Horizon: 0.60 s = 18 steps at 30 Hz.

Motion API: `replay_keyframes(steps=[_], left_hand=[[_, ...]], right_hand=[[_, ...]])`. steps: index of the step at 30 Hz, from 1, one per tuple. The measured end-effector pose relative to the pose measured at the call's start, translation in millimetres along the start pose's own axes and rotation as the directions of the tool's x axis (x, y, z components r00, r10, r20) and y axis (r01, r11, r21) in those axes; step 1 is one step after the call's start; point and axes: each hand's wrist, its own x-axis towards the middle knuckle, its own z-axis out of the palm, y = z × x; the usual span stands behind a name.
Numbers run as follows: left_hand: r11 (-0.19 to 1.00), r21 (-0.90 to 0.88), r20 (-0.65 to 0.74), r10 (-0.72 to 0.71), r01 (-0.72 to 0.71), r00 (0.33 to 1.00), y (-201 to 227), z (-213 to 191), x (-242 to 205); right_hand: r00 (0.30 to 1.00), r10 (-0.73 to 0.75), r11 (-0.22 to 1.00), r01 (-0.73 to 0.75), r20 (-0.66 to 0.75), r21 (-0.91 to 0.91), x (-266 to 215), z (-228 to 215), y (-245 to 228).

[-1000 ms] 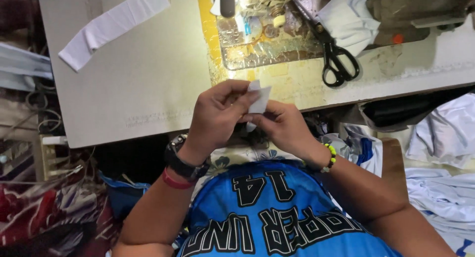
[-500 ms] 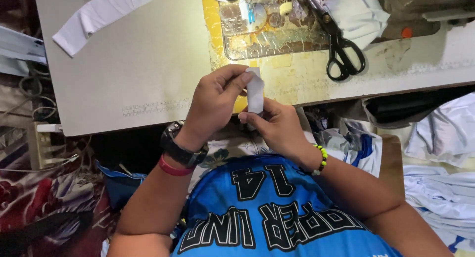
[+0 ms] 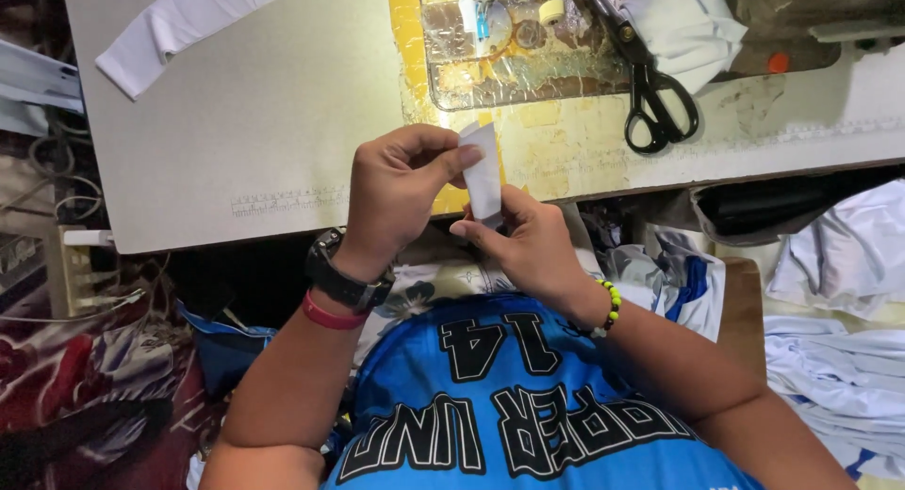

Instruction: Cutting and preparing white fabric strips using scissors at a sewing workstation.

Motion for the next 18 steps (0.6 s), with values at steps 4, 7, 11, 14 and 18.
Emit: replay_keyframes(steps=[4,7,11,14,18], left_hand=[[0.997,-0.066,0.012,0.030,-0.030,0.999,-4,-3,4],[0.989,-0.145,0.022,0.016,-0.013,1.000,-4,-4,5],[0.976,-0.214,0.068,-0.030,0.044,0.997,-8,-4,7],[0.979,-0.198,0.042,-0.033,0.040,0.999,-8,-1,7],[0.987,-0.160,-0.008,-0.009,0.008,1.000,-6,-4,7]], right_hand=[[0.999,-0.014,0.999,0.011,-0.053,-0.047,-2,3,-2],[0.998,-0.025,0.998,0.022,-0.058,-0.057,-1,2,8],[0.997,-0.030,0.996,0.024,-0.072,-0.085,-1,3,24],[0.998,-0.015,0.997,0.010,-0.063,-0.080,-1,2,19],[0.999,-0.014,0.994,0.011,-0.032,-0.106,-2,1,18]])
